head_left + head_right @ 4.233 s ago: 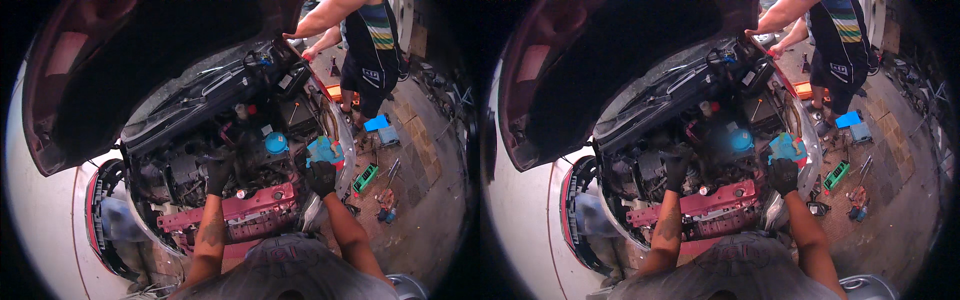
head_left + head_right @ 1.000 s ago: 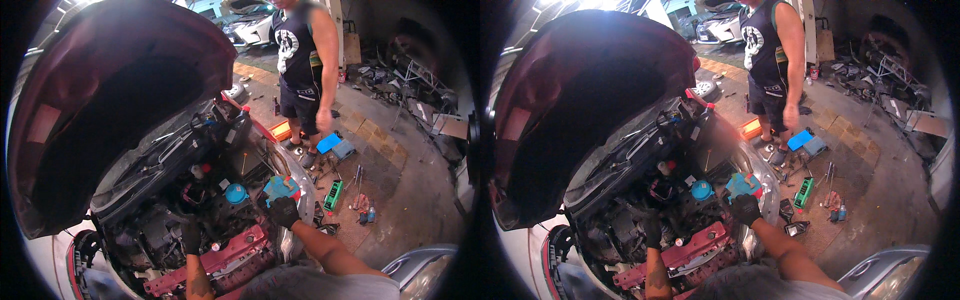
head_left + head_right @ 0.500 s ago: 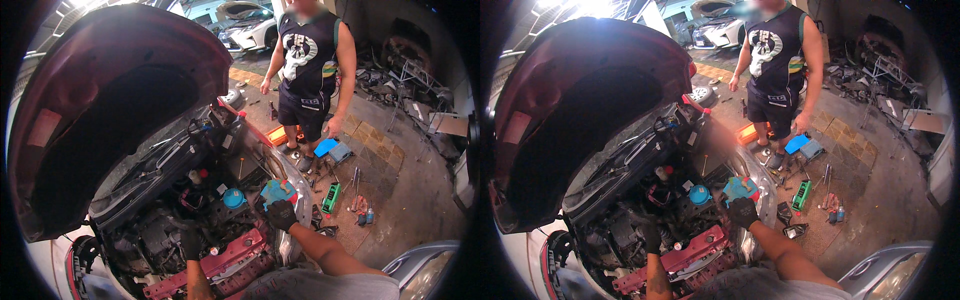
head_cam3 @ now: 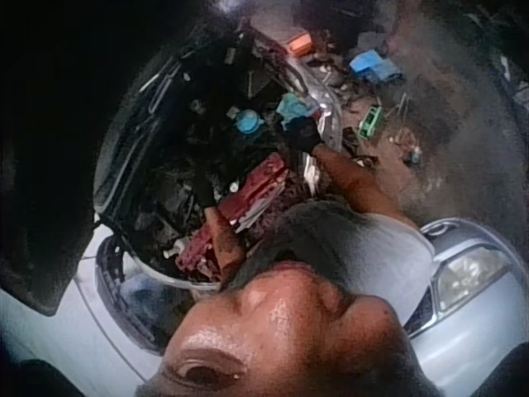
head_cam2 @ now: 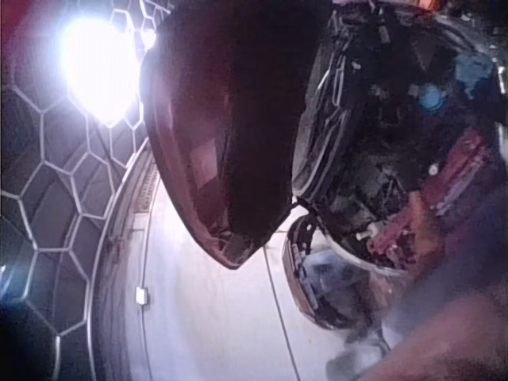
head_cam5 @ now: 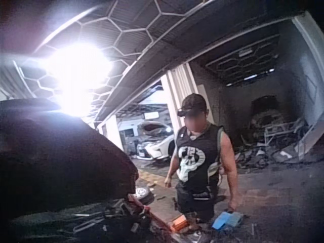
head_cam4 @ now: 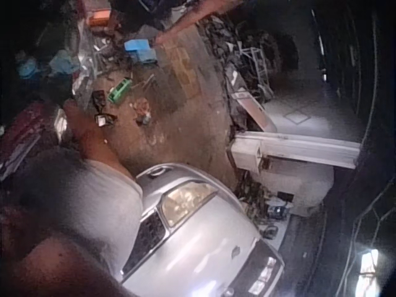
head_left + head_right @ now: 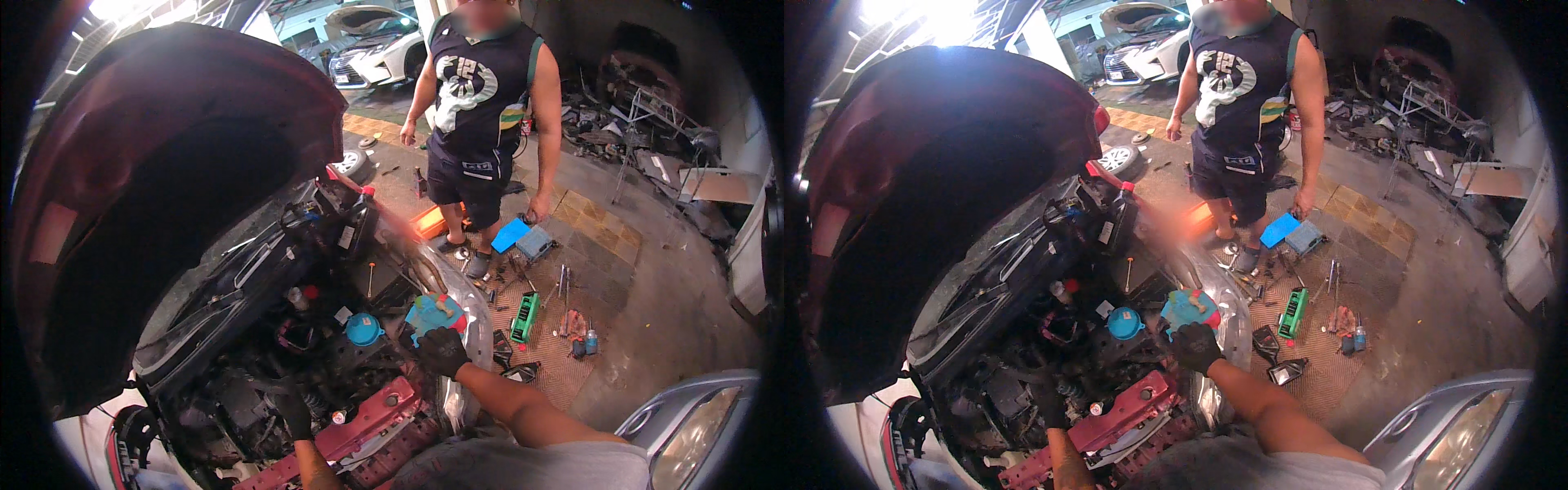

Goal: The person works on a car engine with the hood open, using a funnel to pour liquid into the engine. They then use a dipstick to check the fluid level, wiping it with a cloth before reinserting it. The person also handles a flashlight and a roll of tape.

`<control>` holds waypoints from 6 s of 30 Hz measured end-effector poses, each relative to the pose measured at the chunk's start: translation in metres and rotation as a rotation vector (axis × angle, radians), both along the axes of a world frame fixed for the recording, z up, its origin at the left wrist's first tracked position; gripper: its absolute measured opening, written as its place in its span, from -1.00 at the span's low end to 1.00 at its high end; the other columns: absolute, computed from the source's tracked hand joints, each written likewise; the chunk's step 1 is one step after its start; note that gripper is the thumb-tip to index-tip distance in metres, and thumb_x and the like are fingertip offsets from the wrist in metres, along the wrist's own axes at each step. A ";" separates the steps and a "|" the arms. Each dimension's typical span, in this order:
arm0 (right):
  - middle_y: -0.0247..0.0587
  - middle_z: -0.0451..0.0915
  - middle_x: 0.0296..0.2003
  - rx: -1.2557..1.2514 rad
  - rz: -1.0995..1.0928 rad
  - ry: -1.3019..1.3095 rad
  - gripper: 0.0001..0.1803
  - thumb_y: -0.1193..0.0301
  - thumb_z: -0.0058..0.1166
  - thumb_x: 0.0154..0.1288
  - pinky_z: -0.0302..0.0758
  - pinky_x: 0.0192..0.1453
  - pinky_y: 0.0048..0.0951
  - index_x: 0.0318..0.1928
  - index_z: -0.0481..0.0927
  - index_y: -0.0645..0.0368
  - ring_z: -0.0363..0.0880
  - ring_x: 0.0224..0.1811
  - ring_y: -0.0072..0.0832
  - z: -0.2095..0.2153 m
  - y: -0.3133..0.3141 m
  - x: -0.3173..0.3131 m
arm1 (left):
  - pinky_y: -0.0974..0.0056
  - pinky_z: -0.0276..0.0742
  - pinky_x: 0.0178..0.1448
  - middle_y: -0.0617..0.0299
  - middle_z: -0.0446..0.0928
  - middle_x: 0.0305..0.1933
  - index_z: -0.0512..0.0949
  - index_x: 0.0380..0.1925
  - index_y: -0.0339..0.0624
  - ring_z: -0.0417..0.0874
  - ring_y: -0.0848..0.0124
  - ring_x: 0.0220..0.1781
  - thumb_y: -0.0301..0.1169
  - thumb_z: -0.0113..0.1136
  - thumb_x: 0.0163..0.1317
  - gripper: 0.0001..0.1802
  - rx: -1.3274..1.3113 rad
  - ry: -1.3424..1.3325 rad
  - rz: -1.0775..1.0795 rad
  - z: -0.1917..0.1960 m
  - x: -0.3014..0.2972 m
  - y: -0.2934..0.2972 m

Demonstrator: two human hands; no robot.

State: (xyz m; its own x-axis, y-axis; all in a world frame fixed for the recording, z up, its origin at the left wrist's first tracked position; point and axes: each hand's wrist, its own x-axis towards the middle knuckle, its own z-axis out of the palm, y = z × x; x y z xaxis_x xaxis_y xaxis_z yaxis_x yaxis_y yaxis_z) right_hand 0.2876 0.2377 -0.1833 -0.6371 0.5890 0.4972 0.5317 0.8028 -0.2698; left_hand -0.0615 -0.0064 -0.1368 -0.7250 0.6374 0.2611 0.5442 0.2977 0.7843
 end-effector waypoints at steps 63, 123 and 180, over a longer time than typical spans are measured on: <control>-0.22 0.54 -0.40 0.049 0.035 0.141 -0.76 0.25 0.23 0.05 0.36 -0.25 -0.06 -0.24 0.65 0.01 0.52 -0.32 -0.16 0.008 -0.006 -0.013 | 0.16 0.47 0.10 0.11 0.59 -0.04 0.52 -0.01 -0.32 0.55 0.33 -0.01 -0.28 0.13 0.43 -0.68 0.172 0.013 0.006 0.025 0.052 -0.007; -0.21 0.61 -0.35 0.057 0.035 0.152 -0.78 0.17 0.13 0.20 0.35 -0.20 -0.03 -0.29 0.66 0.02 0.53 -0.29 -0.16 0.000 -0.002 -0.019 | 0.07 0.45 0.12 -0.03 0.58 -0.05 0.54 0.00 -0.30 0.58 0.07 0.01 -0.42 0.04 0.42 -0.75 0.054 -0.038 -0.060 0.060 0.081 -0.006; 0.01 0.55 0.07 -0.093 0.307 0.205 -0.60 0.26 0.17 0.25 0.38 0.29 0.01 0.09 0.61 0.07 0.46 0.17 0.04 -0.023 -0.087 -0.113 | 0.18 0.46 0.13 0.12 0.61 -0.06 0.55 0.04 -0.27 0.57 0.38 0.03 -0.38 0.15 0.42 -0.73 0.114 -0.058 0.092 -0.013 0.101 -0.084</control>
